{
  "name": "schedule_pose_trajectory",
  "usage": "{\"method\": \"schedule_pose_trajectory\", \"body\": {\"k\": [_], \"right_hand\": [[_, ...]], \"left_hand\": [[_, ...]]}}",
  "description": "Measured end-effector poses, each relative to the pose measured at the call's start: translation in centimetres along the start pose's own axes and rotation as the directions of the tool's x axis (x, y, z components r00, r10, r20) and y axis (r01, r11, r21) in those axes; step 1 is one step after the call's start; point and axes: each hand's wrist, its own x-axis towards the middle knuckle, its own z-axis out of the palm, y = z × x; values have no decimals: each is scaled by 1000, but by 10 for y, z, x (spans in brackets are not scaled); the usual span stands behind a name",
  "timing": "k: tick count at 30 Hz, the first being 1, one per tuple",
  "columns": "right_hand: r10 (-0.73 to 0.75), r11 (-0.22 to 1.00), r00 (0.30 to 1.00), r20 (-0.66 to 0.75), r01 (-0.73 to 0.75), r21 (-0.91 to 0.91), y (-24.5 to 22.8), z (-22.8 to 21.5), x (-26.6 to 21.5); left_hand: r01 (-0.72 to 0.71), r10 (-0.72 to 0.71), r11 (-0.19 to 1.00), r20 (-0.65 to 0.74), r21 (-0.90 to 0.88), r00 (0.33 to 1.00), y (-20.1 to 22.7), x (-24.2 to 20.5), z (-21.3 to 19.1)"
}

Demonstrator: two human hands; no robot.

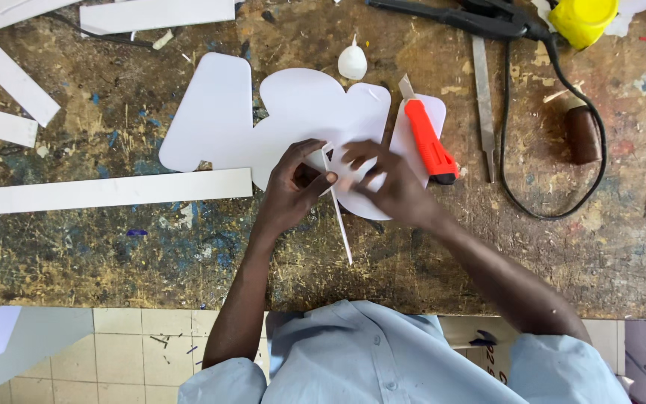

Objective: The person assembles white plastic letters by applying glue to the edges and attaching side pieces to create a 3D effect. They use a hot glue gun and a utility knife to apply adhesive and trim excess material while working on a cluttered workbench.

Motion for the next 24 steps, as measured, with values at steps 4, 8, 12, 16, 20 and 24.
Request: {"method": "schedule_pose_trajectory", "body": {"k": [4, 8, 12, 16, 20, 24], "right_hand": [[-31, 840, 970, 241, 156, -519, -16, 27, -18], [-172, 744, 963, 206, 264, -614, 2, 28, -25], [-174, 675, 951, 256, 304, -672, -26, 16, -15], [-132, 678, 943, 305, 311, -667, -31, 6, -6], [-130, 777, 911, 392, 339, -531, -29, -10, 2], [-125, 894, 907, 402, 279, -352, -25, -17, 10]], "left_hand": [[11, -13, 997, 25, 73, 1000, 0, 0, -7], [34, -35, 997, 16, 72, 999, 4, 0, -10], [-15, 11, 982, 22, 189, 1000, 16, 7, -11], [-69, 69, 955, 10, 290, 998, 14, 23, -16], [-147, 153, 942, 4, 303, 988, 3, 32, -16], [-170, 177, 942, -1, 290, 984, 4, 36, -16]]}}
